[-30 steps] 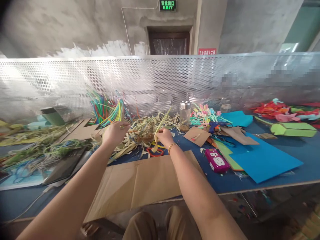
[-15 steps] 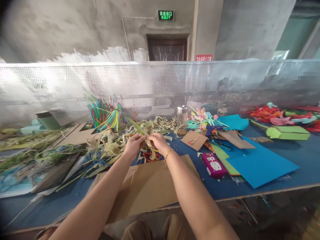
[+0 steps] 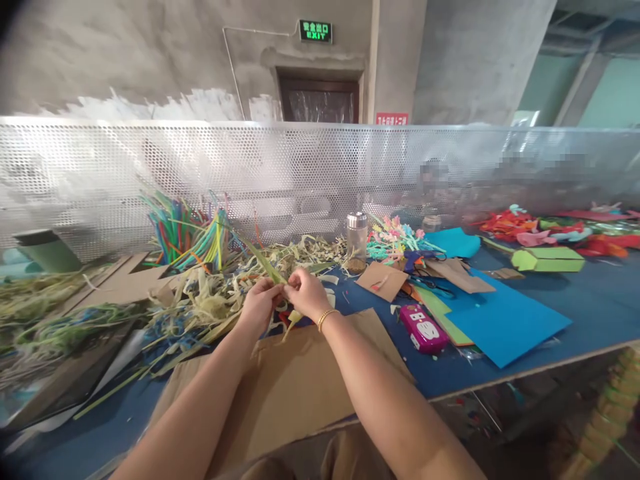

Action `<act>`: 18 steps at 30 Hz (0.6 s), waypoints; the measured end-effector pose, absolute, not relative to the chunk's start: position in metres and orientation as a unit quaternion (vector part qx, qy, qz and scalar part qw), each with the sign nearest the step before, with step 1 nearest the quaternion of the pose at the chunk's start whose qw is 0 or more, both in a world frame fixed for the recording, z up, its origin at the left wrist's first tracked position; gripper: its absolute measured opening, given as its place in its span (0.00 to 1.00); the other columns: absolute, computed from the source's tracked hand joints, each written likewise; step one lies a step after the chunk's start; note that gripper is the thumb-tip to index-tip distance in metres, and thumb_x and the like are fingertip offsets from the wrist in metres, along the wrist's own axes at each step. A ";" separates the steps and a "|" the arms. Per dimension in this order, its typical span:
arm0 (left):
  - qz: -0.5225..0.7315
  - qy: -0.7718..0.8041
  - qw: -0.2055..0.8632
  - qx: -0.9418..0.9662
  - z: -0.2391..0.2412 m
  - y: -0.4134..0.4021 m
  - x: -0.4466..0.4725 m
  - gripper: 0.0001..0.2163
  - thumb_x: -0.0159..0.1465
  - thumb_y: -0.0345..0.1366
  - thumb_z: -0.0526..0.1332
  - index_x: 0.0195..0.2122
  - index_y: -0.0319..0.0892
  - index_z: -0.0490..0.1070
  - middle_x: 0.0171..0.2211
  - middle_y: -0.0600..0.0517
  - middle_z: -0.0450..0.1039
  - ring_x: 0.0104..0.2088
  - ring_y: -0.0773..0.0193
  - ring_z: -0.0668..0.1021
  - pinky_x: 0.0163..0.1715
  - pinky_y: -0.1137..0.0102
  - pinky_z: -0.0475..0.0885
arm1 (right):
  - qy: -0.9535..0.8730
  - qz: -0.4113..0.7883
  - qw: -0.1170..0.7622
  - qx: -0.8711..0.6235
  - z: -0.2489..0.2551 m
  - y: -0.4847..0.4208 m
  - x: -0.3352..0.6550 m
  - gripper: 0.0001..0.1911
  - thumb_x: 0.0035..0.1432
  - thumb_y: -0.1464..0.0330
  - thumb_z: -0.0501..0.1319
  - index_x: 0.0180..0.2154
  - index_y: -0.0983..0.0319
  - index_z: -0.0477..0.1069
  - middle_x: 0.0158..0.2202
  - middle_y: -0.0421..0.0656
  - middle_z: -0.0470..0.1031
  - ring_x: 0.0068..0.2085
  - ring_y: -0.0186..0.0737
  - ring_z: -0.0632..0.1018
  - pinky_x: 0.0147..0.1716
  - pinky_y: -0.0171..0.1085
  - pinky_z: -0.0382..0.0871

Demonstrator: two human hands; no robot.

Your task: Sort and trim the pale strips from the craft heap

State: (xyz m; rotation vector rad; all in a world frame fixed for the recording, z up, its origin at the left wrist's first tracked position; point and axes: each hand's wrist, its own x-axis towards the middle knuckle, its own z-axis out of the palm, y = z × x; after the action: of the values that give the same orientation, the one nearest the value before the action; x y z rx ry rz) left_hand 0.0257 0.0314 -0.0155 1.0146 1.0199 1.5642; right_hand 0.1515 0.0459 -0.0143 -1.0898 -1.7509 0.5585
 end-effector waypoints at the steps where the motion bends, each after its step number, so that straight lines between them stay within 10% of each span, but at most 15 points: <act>1: 0.651 0.426 0.469 0.418 -0.016 0.033 0.025 0.15 0.45 0.41 0.69 0.29 0.40 0.68 0.23 0.57 0.69 0.21 0.72 0.70 0.22 0.76 0.64 | -0.746 0.190 0.466 -0.436 -0.012 0.042 0.151 0.04 0.51 0.68 0.62 0.31 0.59 0.66 0.30 0.38 0.73 0.32 0.37 0.73 0.33 0.34 0.65; 11: 0.623 0.467 0.406 0.478 -0.023 0.039 0.026 0.14 0.49 0.43 0.67 0.31 0.39 0.70 0.25 0.53 0.73 0.22 0.70 0.71 0.21 0.75 0.63 | -0.791 0.062 0.368 -0.486 -0.008 0.032 0.150 0.05 0.58 0.66 0.58 0.34 0.61 0.68 0.30 0.45 0.76 0.32 0.43 0.75 0.30 0.36 0.59; 18: 0.604 0.505 0.374 0.490 -0.025 0.038 0.032 0.10 0.52 0.41 0.66 0.27 0.40 0.71 0.20 0.54 0.69 0.21 0.68 0.70 0.22 0.74 0.64 | -0.727 0.199 0.434 -0.493 -0.015 0.049 0.155 0.06 0.53 0.68 0.59 0.35 0.62 0.69 0.28 0.42 0.75 0.30 0.38 0.75 0.30 0.35 0.63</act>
State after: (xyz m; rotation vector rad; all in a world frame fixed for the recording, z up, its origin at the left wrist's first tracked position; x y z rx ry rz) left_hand 0.0322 0.0378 -0.0255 1.2554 1.2918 1.5465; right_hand 0.1546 0.0489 -0.0154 -1.2265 -1.8116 0.4951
